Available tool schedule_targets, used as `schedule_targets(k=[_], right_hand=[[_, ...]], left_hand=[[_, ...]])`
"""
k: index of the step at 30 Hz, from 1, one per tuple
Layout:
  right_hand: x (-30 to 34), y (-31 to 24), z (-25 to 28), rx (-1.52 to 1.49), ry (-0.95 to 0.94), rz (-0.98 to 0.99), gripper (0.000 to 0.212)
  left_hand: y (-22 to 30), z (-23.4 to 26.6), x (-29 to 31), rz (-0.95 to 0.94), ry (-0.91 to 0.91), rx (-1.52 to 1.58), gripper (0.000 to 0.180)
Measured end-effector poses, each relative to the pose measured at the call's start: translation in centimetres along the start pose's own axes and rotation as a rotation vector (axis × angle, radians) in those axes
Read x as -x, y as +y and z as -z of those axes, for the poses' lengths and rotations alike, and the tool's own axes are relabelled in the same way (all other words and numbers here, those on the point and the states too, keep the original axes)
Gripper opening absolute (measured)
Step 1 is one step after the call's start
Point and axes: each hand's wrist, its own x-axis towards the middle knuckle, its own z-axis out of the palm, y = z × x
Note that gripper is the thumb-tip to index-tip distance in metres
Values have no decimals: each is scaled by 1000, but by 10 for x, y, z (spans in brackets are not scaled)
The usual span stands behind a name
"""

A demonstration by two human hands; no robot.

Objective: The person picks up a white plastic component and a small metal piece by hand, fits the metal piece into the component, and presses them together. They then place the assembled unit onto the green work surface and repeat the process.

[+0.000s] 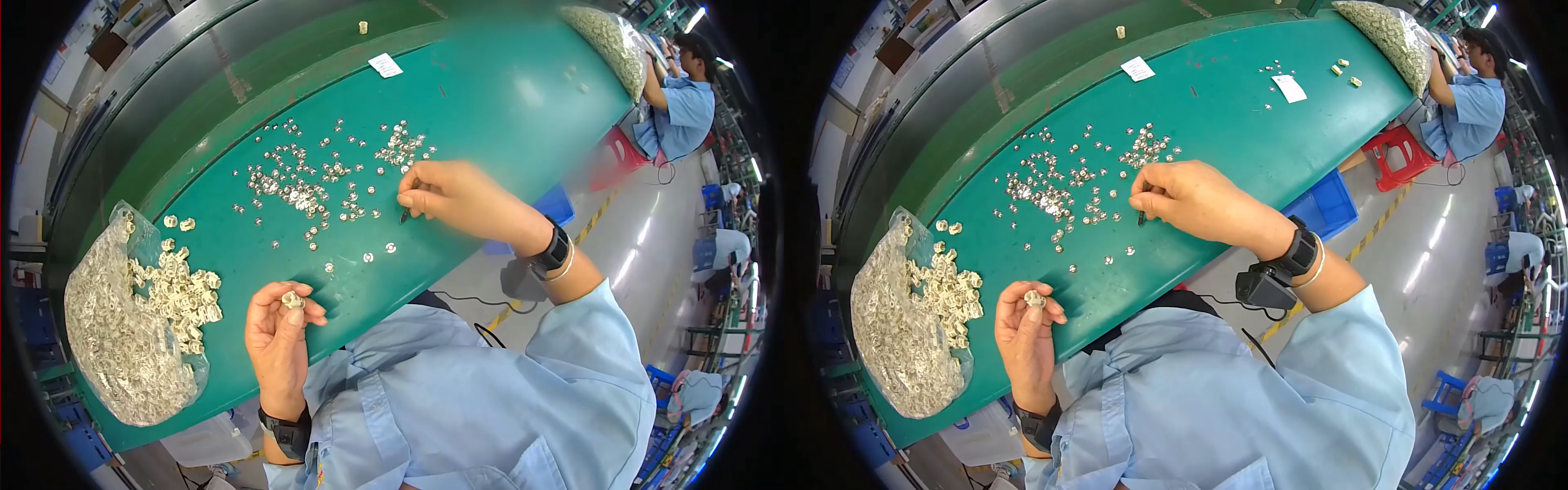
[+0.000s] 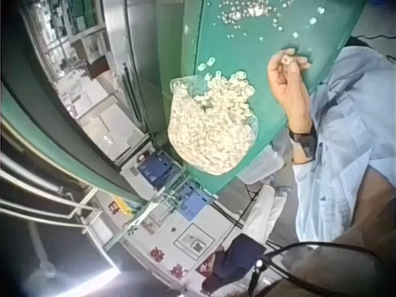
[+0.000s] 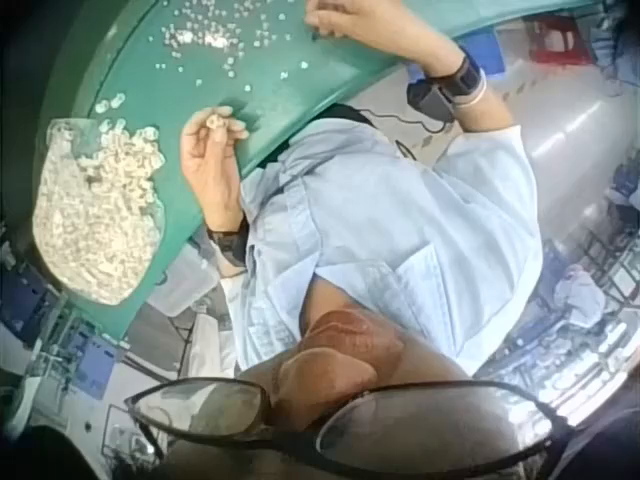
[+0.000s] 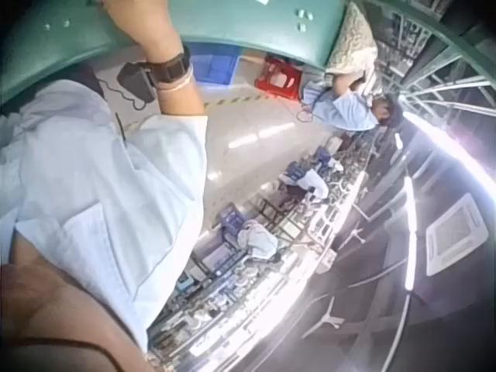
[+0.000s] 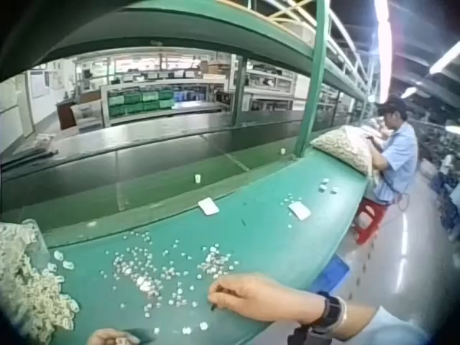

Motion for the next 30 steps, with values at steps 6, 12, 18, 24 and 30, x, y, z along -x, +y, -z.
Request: schedule_targets(k=[6, 12, 18, 24, 30], right_hand=[[-4, 1, -9, 166, 49, 57, 15], [-5, 4, -16, 272, 106, 144, 13], [9, 10, -33, 526, 249, 323, 8], [15, 22, -40, 629, 349, 410, 9], [15, 19, -39, 370, 334, 396, 9]], left_hand=[[-1, 0, 1, -4, -7, 14, 23], [0, 1, 0, -7, -9, 22, 23], [-1, -1, 0, -16, 5, 34, 25], [-2, 0, 0, -22, 1, 9, 26], [-3, -5, 2, -31, 45, -48, 26]])
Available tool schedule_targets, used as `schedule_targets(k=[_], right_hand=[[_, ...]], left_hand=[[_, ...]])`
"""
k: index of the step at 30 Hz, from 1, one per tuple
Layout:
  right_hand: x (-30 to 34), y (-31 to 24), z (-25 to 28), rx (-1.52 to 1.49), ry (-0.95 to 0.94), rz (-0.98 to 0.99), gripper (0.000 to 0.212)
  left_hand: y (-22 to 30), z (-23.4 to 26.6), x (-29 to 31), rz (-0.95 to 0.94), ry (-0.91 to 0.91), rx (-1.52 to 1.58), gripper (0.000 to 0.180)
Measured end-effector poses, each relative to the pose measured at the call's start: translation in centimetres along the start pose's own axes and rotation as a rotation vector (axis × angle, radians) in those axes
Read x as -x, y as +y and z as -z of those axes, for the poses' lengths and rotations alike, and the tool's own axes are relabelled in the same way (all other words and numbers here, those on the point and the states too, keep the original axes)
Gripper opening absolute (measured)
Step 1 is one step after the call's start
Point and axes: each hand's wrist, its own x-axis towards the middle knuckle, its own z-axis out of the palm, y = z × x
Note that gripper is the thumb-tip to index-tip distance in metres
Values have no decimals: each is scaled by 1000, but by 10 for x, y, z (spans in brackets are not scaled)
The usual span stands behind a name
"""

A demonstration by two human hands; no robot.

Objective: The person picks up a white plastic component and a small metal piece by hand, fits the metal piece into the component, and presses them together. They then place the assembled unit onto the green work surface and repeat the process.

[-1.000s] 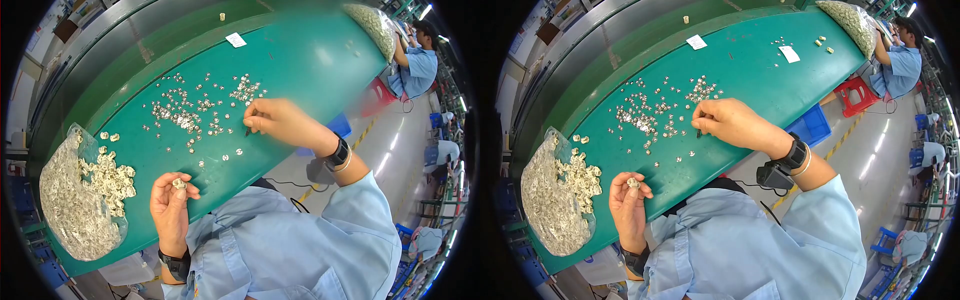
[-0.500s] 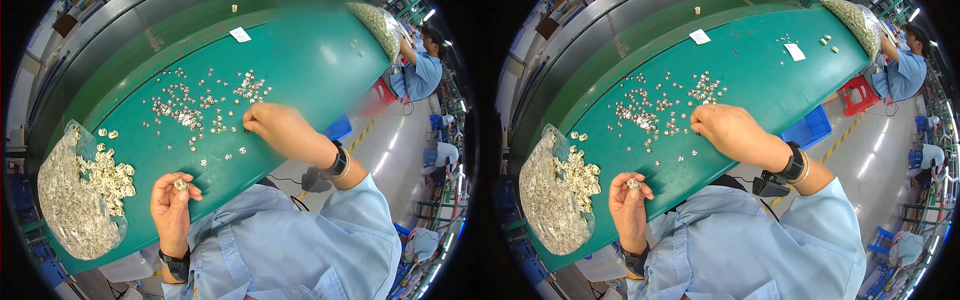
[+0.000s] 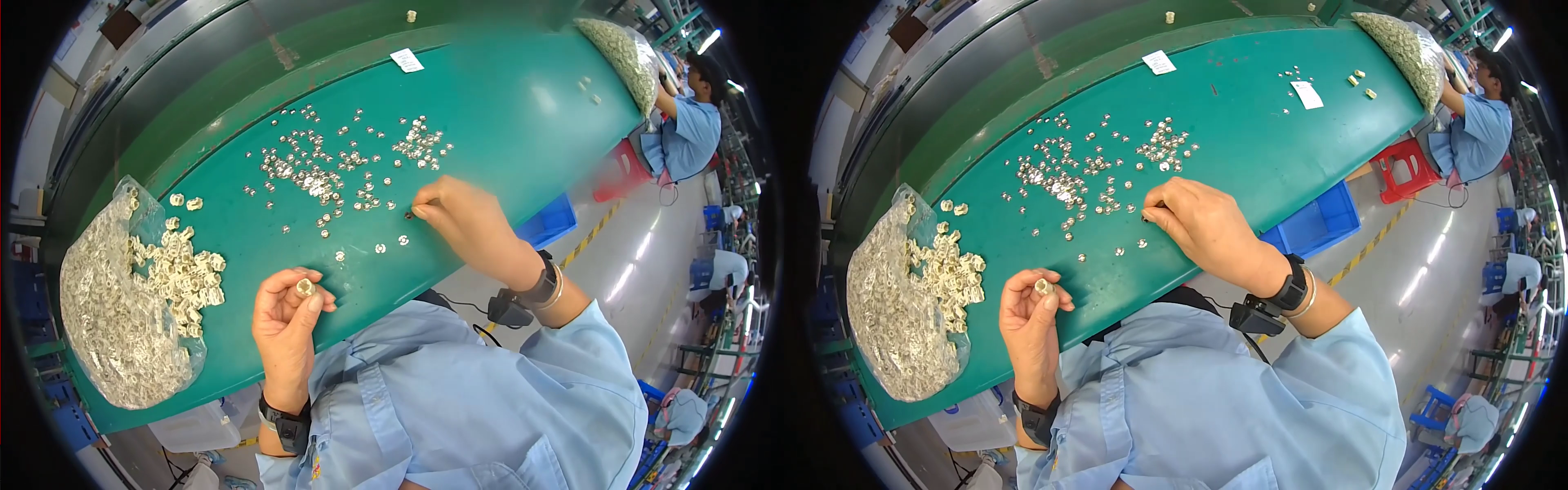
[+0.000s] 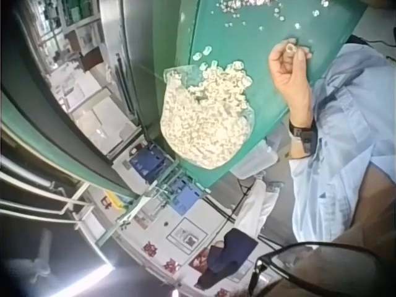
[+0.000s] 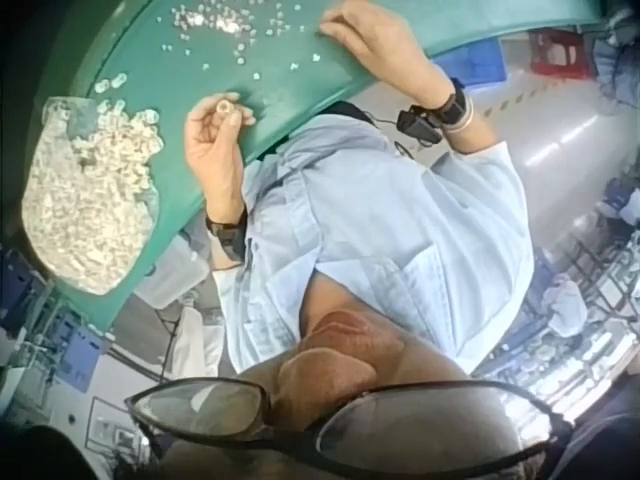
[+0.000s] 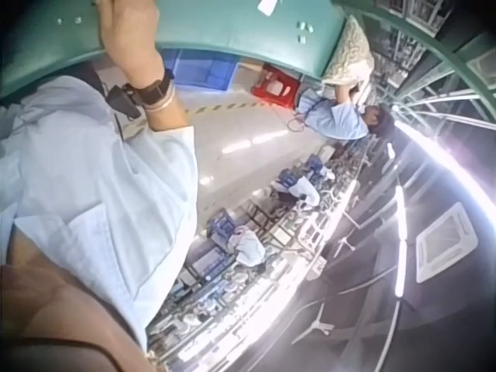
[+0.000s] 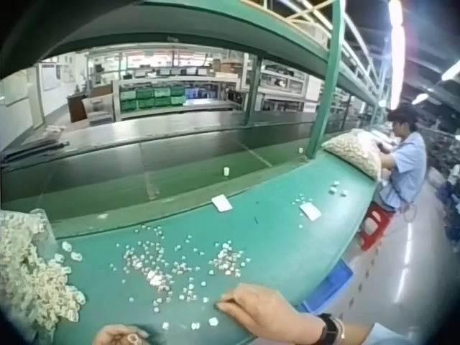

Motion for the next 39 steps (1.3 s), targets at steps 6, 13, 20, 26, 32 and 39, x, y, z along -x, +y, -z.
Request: schedule_targets(k=[6, 13, 20, 26, 32, 39], right_hand=[[-5, -31, 1, -212, 23, 66, 7], [-15, -66, -11, -335, 25, 197, 10], [-21, -78, -33, -356, 9, 260, 12], [-25, -79, -41, -342, -12, 273, 12], [-28, -80, -44, -324, -31, 285, 12], [-29, -81, -44, -315, -42, 297, 12]], left_hand=[[-1, -5, 1, -40, 63, -60, 27], [-7, -10, 1, -97, 85, -124, 25], [-13, -8, 0, -173, 67, -133, 28], [-14, -7, 1, -196, 61, -139, 27], [-12, -8, 0, -216, 40, -165, 26], [-12, -8, 1, -211, 27, -147, 26]])
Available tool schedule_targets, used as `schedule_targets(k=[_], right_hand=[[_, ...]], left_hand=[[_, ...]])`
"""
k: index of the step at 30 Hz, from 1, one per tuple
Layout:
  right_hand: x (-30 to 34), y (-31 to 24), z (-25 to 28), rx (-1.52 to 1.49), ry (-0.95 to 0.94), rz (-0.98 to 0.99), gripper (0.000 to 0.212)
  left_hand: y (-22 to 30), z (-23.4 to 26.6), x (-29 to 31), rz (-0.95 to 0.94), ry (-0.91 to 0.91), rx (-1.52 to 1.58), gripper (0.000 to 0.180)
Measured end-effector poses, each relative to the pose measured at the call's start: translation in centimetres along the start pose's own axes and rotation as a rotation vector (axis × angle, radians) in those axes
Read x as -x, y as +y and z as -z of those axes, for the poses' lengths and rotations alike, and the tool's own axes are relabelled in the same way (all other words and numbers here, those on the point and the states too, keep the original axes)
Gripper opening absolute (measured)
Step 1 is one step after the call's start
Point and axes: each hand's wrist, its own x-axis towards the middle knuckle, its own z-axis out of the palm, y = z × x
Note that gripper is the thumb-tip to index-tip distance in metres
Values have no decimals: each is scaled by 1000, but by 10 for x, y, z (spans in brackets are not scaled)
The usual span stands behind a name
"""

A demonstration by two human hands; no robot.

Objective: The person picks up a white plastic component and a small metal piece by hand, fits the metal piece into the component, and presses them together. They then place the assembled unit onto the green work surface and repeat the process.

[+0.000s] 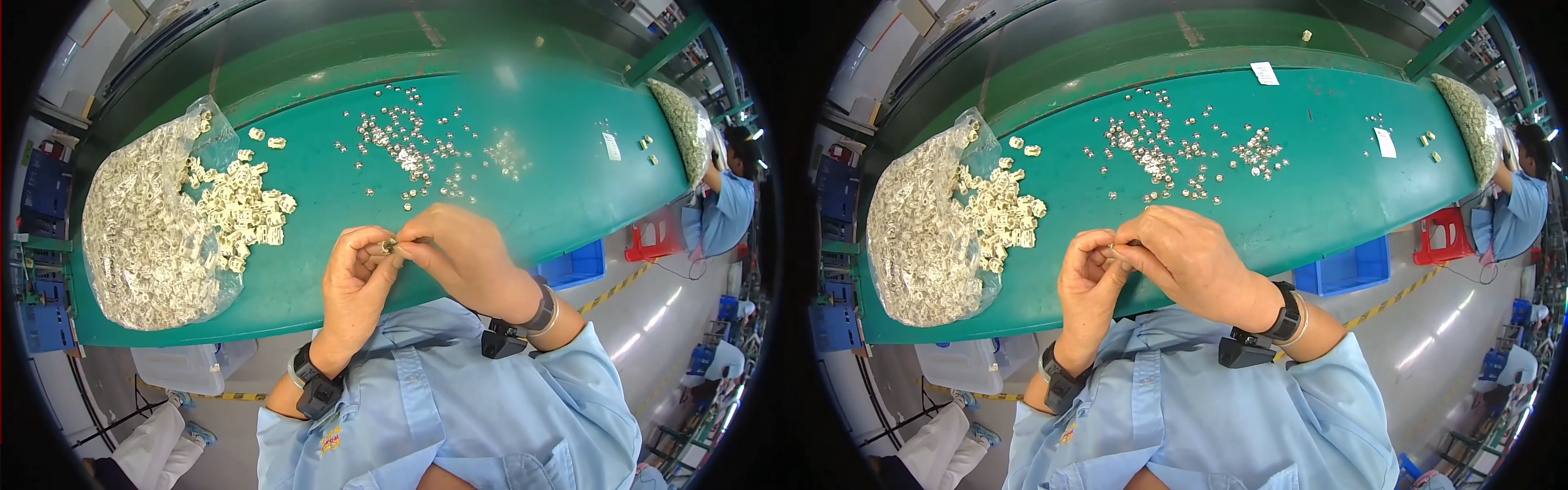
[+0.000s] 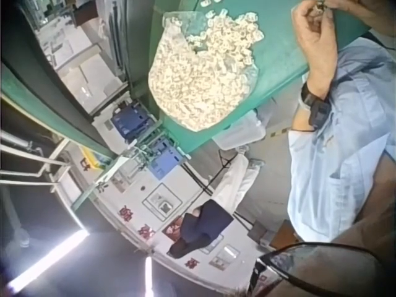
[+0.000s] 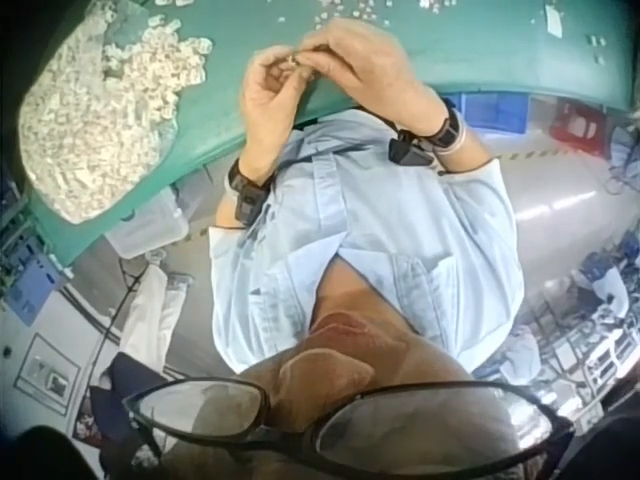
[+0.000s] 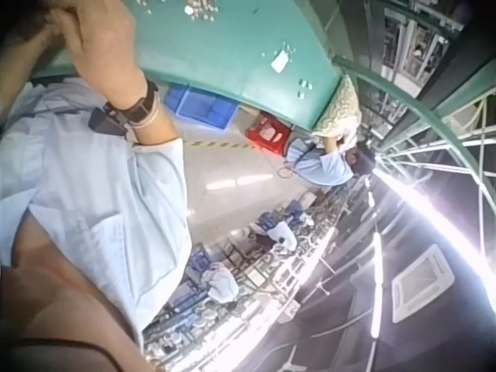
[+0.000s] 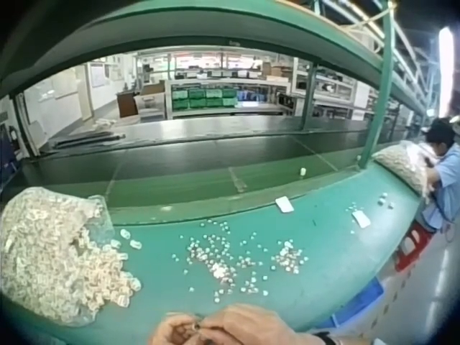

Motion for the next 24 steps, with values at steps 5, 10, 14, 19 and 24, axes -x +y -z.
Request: schedule_targets(k=[5, 10, 14, 19, 24], right_hand=[[0, 0, 0, 4, 1, 1, 13], [0, 1, -1, 8, 7, 10, 14], [0, 1, -1, 3, 15, 11, 15], [1, 0, 1, 19, 26, 28, 16], [2, -1, -1, 36, 19, 37, 15]], left_hand=[[-2, 2, 1, 21, -3, -12, 26], [-4, 2, 2, 22, 2, -16, 27], [-2, 1, 1, 23, 2, -25, 27], [-2, 2, 1, 27, -2, -20, 28], [0, 1, 0, -4, -10, -34, 28]])
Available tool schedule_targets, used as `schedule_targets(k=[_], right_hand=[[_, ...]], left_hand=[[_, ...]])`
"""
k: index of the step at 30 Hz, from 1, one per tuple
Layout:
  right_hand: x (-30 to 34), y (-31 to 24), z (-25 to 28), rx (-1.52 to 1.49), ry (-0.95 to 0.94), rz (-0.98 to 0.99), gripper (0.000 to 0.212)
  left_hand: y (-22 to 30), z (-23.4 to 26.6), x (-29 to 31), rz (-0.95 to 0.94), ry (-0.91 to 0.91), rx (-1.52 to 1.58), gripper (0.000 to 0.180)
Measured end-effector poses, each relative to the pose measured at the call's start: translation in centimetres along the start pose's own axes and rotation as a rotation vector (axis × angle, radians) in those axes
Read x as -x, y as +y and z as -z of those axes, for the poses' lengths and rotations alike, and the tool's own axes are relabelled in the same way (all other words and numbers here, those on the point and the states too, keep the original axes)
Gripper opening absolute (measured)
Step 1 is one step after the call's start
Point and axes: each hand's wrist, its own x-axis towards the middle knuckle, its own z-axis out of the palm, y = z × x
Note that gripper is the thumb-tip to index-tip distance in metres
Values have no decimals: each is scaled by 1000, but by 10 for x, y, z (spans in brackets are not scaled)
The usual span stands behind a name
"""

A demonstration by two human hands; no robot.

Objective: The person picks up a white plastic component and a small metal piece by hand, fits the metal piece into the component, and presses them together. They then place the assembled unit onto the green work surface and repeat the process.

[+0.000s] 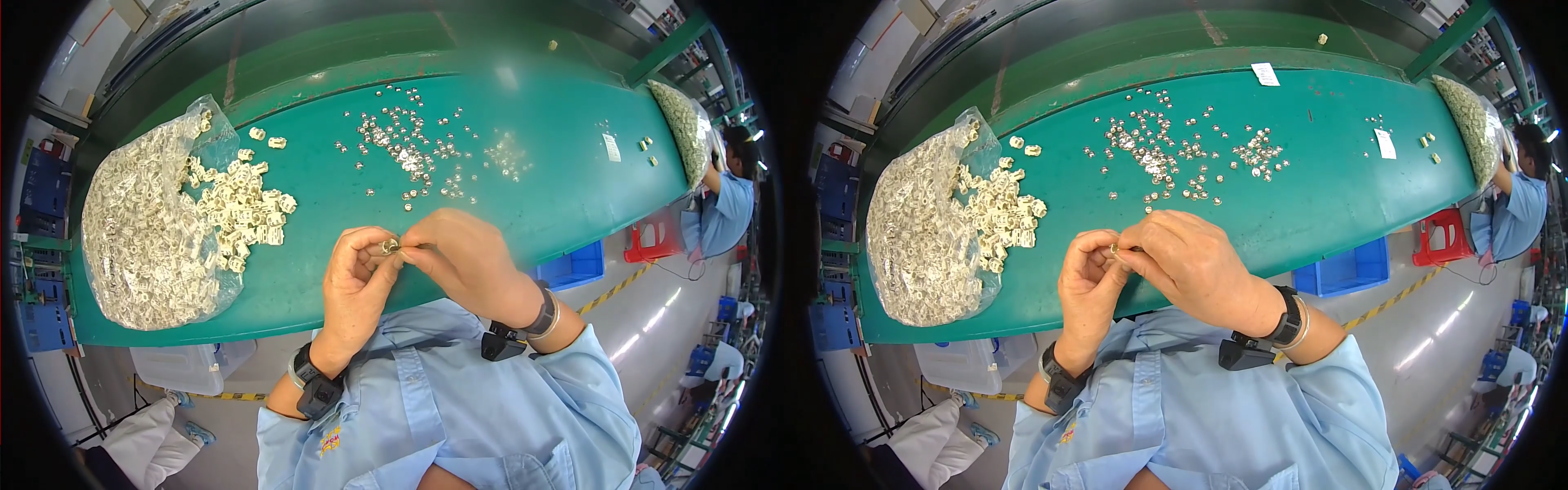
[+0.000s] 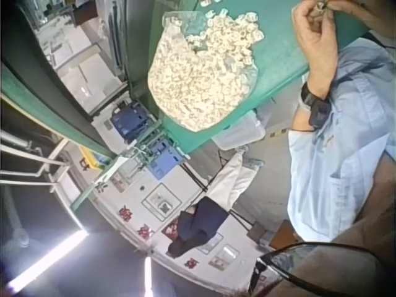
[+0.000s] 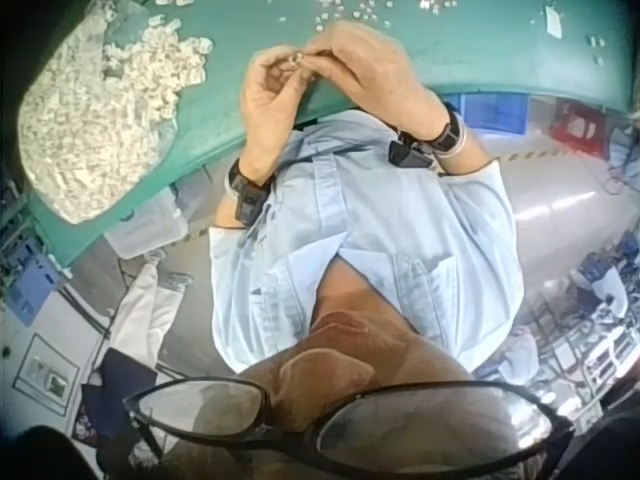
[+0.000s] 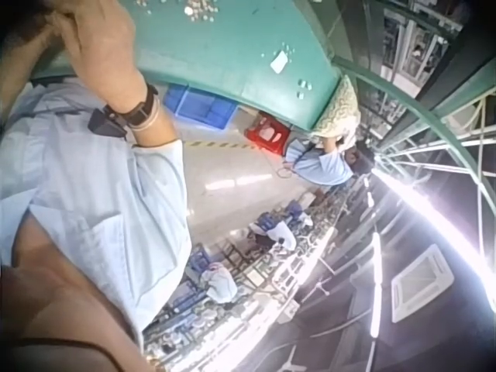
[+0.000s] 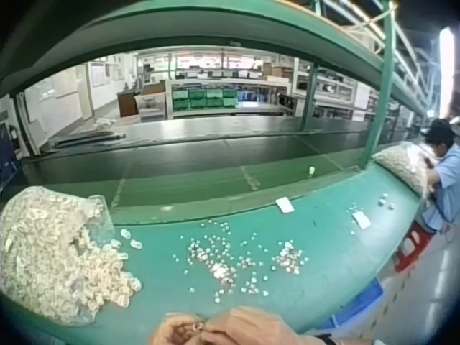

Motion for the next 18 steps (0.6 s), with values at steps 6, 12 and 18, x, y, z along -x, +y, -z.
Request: schedule_targets(k=[6, 12, 18], right_hand=[[2, -1, -2, 22, -4, 21, 12], [2, -1, 0, 18, -1, 26, 13], [0, -3, 2, 15, 21, 33, 13]], left_hand=[[0, 0, 0, -22, 3, 8, 29], [1, -1, 0, -11, 2, -2, 29], [0, -1, 0, 2, 11, -1, 29]])
